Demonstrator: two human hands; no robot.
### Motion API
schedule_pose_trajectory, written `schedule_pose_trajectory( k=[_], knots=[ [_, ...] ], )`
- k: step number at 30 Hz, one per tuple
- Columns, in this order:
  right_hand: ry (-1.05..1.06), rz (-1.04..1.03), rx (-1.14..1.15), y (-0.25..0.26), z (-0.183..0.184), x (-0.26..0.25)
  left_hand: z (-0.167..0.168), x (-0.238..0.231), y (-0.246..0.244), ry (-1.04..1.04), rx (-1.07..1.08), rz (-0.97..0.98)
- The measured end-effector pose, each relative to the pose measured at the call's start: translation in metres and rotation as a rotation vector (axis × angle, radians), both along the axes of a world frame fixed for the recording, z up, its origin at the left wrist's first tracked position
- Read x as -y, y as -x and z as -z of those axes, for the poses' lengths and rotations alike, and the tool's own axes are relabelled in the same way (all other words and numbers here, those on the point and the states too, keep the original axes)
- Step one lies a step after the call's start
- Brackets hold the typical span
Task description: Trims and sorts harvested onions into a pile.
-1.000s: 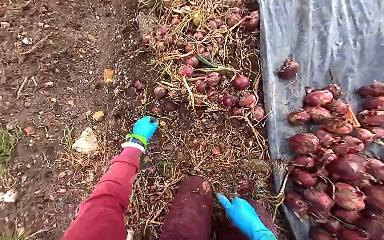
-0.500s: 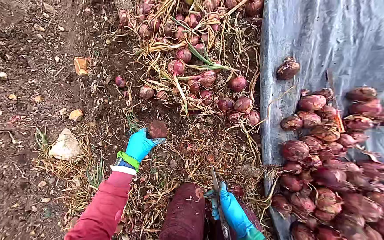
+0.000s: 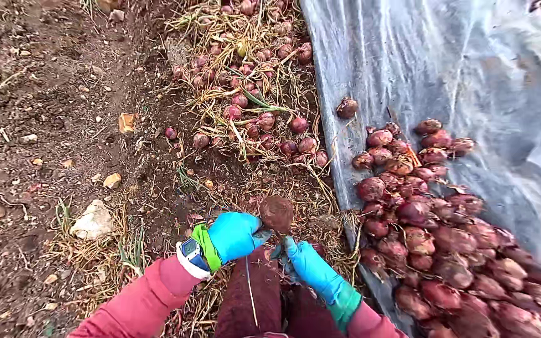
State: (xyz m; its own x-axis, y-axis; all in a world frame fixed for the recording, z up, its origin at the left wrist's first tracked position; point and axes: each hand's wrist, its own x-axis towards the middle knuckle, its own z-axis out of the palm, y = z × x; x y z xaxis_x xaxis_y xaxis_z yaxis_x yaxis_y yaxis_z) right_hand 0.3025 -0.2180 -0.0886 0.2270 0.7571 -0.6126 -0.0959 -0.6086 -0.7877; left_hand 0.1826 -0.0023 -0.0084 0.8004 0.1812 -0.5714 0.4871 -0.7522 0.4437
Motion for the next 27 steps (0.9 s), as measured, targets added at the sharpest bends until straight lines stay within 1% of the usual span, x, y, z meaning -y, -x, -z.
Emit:
schedule_pose_trajectory(
  k=[1, 2, 3, 4, 5, 7, 8, 9, 10, 12, 14, 15, 16, 18, 19, 22, 24, 25, 26, 27],
  knots=[
    [-0.031, -0.048, 0.056, -0.003, -0.004, 0.01, -0.009, 0.025, -0.011, 0.018, -0.047, 0.147],
    [-0.062, -0.056, 0.12, -0.008, -0.011, 0.02, -0.014, 0.046, -0.023, 0.05, -0.06, 0.253],
    [-0.089, -0.007, 0.179, -0.013, -0.019, 0.03, -0.016, 0.06, -0.032, 0.08, -0.025, 0.275],
    [-0.118, 0.097, 0.231, -0.018, -0.027, 0.04, -0.013, 0.065, -0.039, 0.079, 0.046, 0.241],
    [-0.163, 0.236, 0.277, -0.023, -0.032, 0.048, -0.007, 0.063, -0.048, 0.05, 0.128, 0.162],
    [-0.299, 0.525, 0.327, -0.039, -0.038, 0.06, 0.013, 0.043, -0.064, -0.052, 0.181, -0.06],
    [-0.339, 0.657, 0.353, -0.047, -0.039, 0.065, 0.031, 0.027, -0.065, -0.071, 0.169, -0.186],
    [-0.337, 0.749, 0.368, -0.057, -0.036, 0.071, 0.053, 0.008, -0.06, -0.068, 0.142, -0.319],
    [-0.301, 0.79, 0.358, -0.064, -0.028, 0.077, 0.077, -0.013, -0.052, -0.068, 0.093, -0.462],
    [-0.116, 0.751, 0.29, -0.062, -0.001, 0.092, 0.133, -0.063, -0.033, -0.119, 0.016, -0.767],
    [0.081, 0.685, 0.179, -0.041, 0.025, 0.103, 0.188, -0.109, -0.023, -0.18, -0.062, -1.05],
    [0.17, 0.668, 0.121, -0.028, 0.029, 0.103, 0.214, -0.127, -0.021, -0.205, -0.096, -1.133],
    [0.247, 0.648, 0.053, -0.016, 0.025, 0.098, 0.239, -0.141, -0.019, -0.213, -0.129, -1.177],
    [0.286, 0.634, -0.026, 0.002, 0.026, 0.089, 0.278, -0.16, -0.022, -0.201, -0.195, -1.195],
    [0.273, 0.61, -0.05, 0.007, 0.03, 0.089, 0.291, -0.166, -0.026, -0.202, -0.235, -1.175],
    [0.336, 0.554, -0.075, 0.004, 0.023, 0.067, 0.305, -0.181, -0.028, -0.226, -0.303, -1.084],
    [0.377, 0.53, -0.101, -0.004, 0.021, 0.049, 0.299, -0.185, -0.013, -0.233, -0.269, -0.986],
    [0.366, 0.523, -0.121, -0.008, 0.028, 0.042, 0.29, -0.183, -0.009, -0.225, -0.209, -0.943],
    [0.352, 0.523, -0.155, -0.011, 0.041, 0.036, 0.273, -0.176, -0.008, -0.18, -0.128, -0.921],
    [0.342, 0.517, -0.204, -0.012, 0.052, 0.027, 0.25, -0.161, -0.007, -0.09, -0.044, -0.907]
  ],
)
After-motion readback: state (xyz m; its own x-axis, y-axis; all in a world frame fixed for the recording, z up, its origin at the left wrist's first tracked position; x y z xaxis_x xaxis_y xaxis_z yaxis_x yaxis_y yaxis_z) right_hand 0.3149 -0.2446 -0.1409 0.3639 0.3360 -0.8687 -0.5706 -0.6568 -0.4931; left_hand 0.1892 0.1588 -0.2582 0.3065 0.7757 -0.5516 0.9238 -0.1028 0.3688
